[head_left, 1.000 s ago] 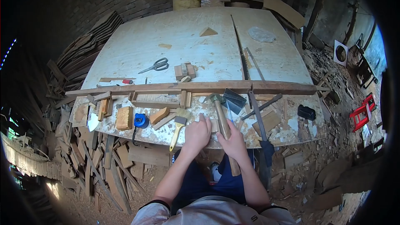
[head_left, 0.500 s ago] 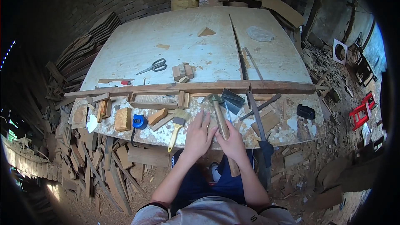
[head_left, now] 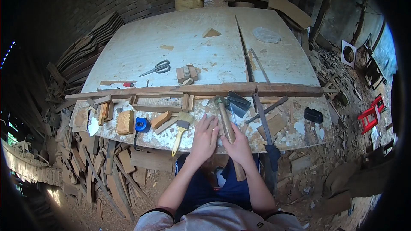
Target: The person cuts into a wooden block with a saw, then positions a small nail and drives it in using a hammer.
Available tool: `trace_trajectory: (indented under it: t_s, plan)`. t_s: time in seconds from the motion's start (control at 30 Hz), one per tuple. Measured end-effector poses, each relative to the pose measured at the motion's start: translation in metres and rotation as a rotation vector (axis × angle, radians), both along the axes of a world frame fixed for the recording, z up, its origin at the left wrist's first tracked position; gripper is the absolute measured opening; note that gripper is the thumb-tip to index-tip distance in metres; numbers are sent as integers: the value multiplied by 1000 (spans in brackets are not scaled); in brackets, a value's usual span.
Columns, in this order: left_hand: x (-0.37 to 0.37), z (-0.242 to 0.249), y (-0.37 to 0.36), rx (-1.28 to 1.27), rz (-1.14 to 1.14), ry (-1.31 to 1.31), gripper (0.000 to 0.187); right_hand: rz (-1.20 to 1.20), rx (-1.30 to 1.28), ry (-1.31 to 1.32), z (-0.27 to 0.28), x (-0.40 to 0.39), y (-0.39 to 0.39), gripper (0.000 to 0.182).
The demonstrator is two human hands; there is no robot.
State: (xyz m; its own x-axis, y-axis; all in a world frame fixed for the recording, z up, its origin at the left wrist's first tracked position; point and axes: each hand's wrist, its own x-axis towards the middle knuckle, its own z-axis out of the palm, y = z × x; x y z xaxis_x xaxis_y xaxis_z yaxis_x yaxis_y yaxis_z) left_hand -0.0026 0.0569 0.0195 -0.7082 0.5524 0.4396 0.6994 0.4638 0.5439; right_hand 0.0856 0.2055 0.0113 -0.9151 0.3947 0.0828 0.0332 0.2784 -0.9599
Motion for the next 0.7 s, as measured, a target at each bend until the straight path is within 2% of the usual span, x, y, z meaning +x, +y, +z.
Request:
trace_trajectory:
  t_s: [0.23, 0.33, 0.47, 0.7]
  plan:
    - [4, 16, 1, 296, -50, -154, 27, -1, 27, -13, 4, 2, 2, 68]
    - [-4, 10, -8, 339, -5, -263, 32, -9, 1, -13, 1, 1, 1, 69]
    - [-17, 14, -17, 323, 40, -221, 42, -21, 21, -50, 5, 3, 0, 61]
    - [-23, 14, -21, 333, 68, -222, 40, -19, 24, -99, 8, 4, 1, 61]
